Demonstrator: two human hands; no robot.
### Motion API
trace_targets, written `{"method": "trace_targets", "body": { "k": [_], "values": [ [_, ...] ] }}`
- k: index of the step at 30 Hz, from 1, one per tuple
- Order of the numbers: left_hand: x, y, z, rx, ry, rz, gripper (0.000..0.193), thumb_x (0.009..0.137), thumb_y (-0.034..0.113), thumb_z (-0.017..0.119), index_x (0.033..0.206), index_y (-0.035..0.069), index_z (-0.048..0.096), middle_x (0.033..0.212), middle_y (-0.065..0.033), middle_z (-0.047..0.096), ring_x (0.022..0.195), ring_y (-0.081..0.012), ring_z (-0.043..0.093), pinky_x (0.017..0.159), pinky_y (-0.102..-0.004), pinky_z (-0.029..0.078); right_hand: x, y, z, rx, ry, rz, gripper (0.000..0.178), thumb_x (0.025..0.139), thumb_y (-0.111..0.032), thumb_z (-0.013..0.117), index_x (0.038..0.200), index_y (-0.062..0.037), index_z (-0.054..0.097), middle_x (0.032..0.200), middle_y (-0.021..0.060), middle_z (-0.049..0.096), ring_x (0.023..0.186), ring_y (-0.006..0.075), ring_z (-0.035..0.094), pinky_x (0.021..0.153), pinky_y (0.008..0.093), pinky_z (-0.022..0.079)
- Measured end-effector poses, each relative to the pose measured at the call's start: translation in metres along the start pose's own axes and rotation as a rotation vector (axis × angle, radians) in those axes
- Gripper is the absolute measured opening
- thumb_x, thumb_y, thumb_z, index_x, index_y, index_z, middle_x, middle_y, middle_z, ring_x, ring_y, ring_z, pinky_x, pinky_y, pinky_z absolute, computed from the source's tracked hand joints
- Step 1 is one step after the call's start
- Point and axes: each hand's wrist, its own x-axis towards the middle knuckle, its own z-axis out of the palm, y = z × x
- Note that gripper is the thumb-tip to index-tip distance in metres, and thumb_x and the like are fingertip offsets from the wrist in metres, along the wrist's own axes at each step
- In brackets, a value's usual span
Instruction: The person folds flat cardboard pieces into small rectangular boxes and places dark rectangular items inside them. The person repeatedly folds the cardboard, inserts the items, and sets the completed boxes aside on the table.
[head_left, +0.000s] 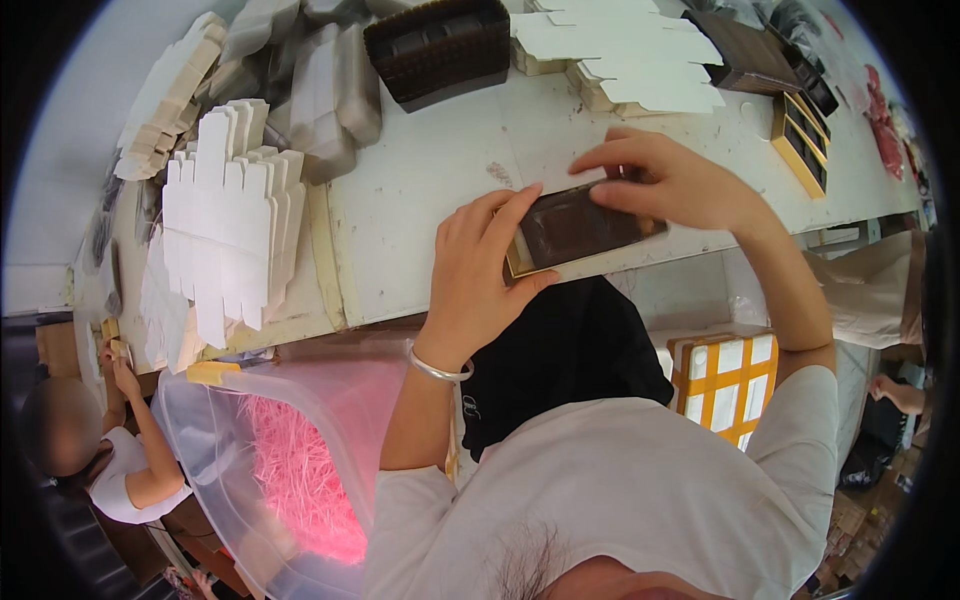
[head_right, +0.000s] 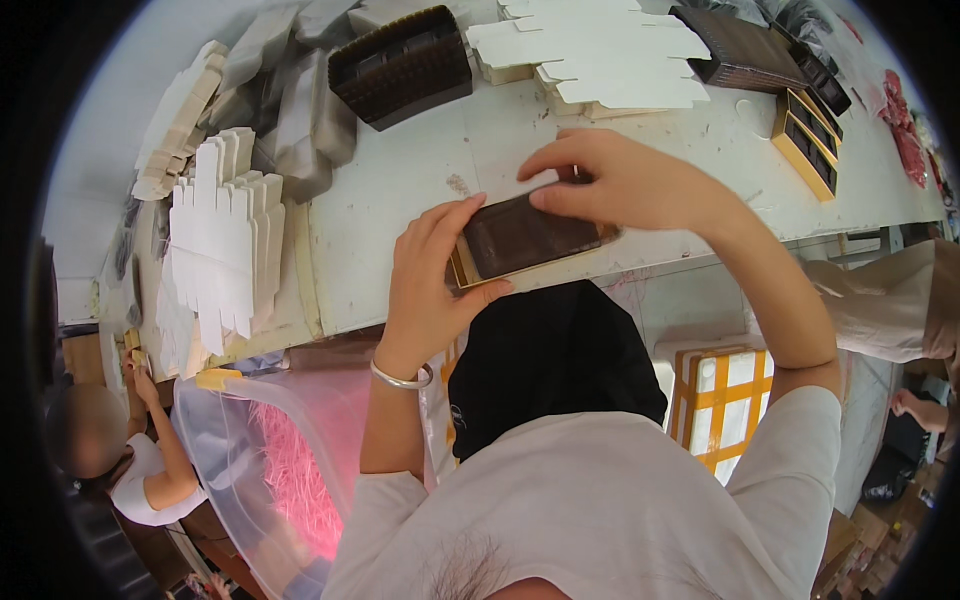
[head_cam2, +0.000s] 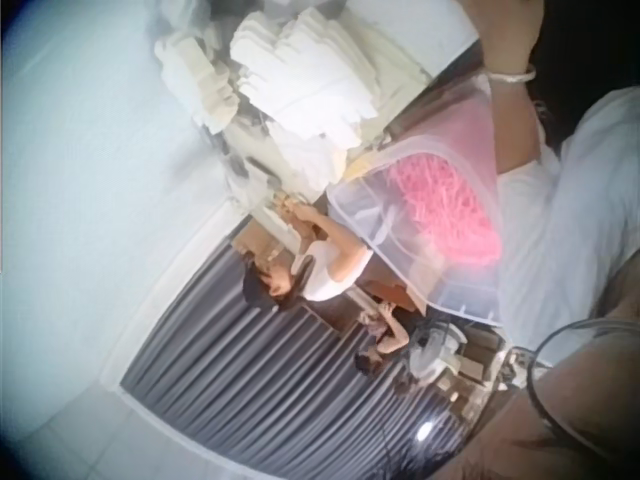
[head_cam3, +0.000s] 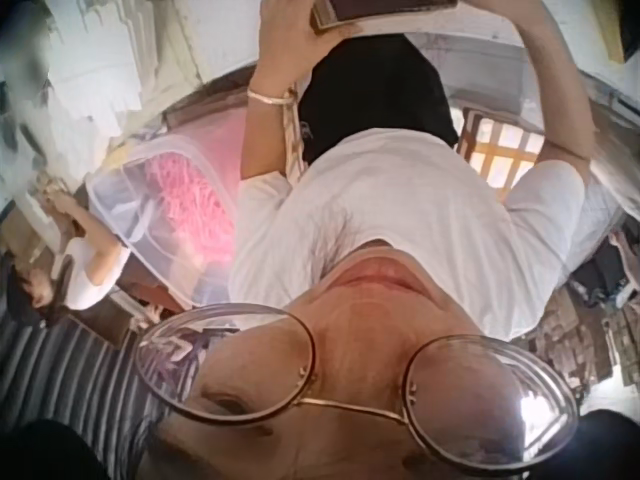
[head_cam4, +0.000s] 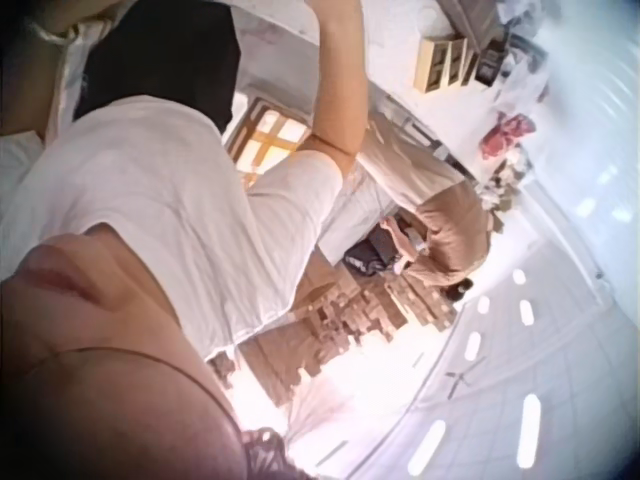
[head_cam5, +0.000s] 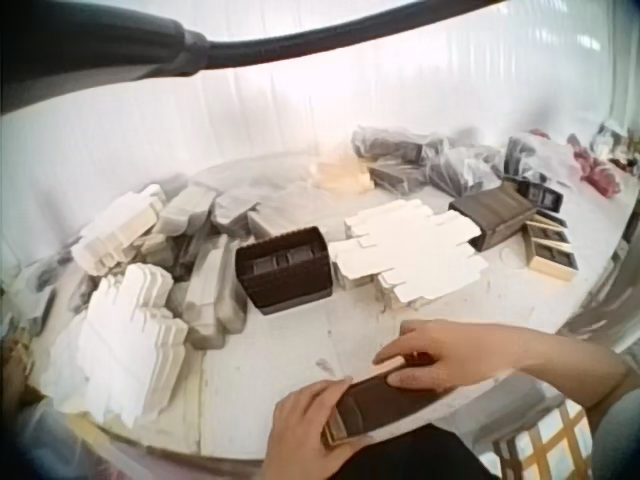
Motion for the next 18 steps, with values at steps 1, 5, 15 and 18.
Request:
{"method": "trace_targets", "body": {
  "k": [1, 5, 15, 18],
  "values": [
    [0.0, 0.0, 0.0, 0.015, 0.003, 0.007, 0.075, 0.062, 0.023, 0.082, 0.128, 0.01, 0.051, 0.12, -0.0096, 0.055, 0.109, -0.0288, 0.051, 0.096, -0.0394, 0.036, 0.0, 0.005, 0.005, -0.138, 0.074, -0.113, 0.026, 0.086, -0.012, 0.061, 0.111, -0.0042, 0.062, 0.094, 0.0027, 0.051, 0.08, 0.0132, 0.054, 0.074, 0.032, 0.045],
    [0.0, -0.002, 0.0, -0.01, -0.003, -0.005, 0.068, 0.062, 0.022, 0.082, 0.123, 0.011, 0.054, 0.118, -0.0093, 0.055, 0.109, -0.0295, 0.052, 0.096, -0.0387, 0.036, -0.005, 0.018, 0.025, -0.529, 0.294, -0.313, 0.038, 0.086, -0.023, 0.065, 0.12, -0.008, 0.058, 0.091, 0.0041, 0.049, 0.082, 0.0157, 0.056, 0.073, 0.032, 0.047],
    [0.002, 0.002, 0.0, -0.23, 0.001, -0.125, 0.078, 0.058, 0.015, 0.084, 0.129, 0.01, 0.051, 0.122, -0.0086, 0.056, 0.111, -0.0285, 0.054, 0.097, -0.0378, 0.04, -0.015, 0.061, 0.001, 0.054, 0.062, -0.574, 0.042, 0.068, -0.026, 0.081, 0.103, -0.0063, 0.07, 0.103, 0.0058, 0.052, 0.088, 0.0158, 0.051, 0.07, 0.0266, 0.043],
    [0.005, -0.001, -0.006, -0.18, -0.056, -0.093, 0.082, 0.057, 0.013, 0.083, 0.131, 0.009, 0.049, 0.123, -0.0088, 0.056, 0.113, -0.0286, 0.053, 0.097, -0.0371, 0.041, -0.012, 0.065, 0.013, 0.031, 0.134, -0.661, 0.044, 0.068, -0.025, 0.079, 0.106, -0.0057, 0.068, 0.104, 0.0079, 0.053, 0.085, 0.0179, 0.053, 0.069, 0.0282, 0.046]
  ]
}}
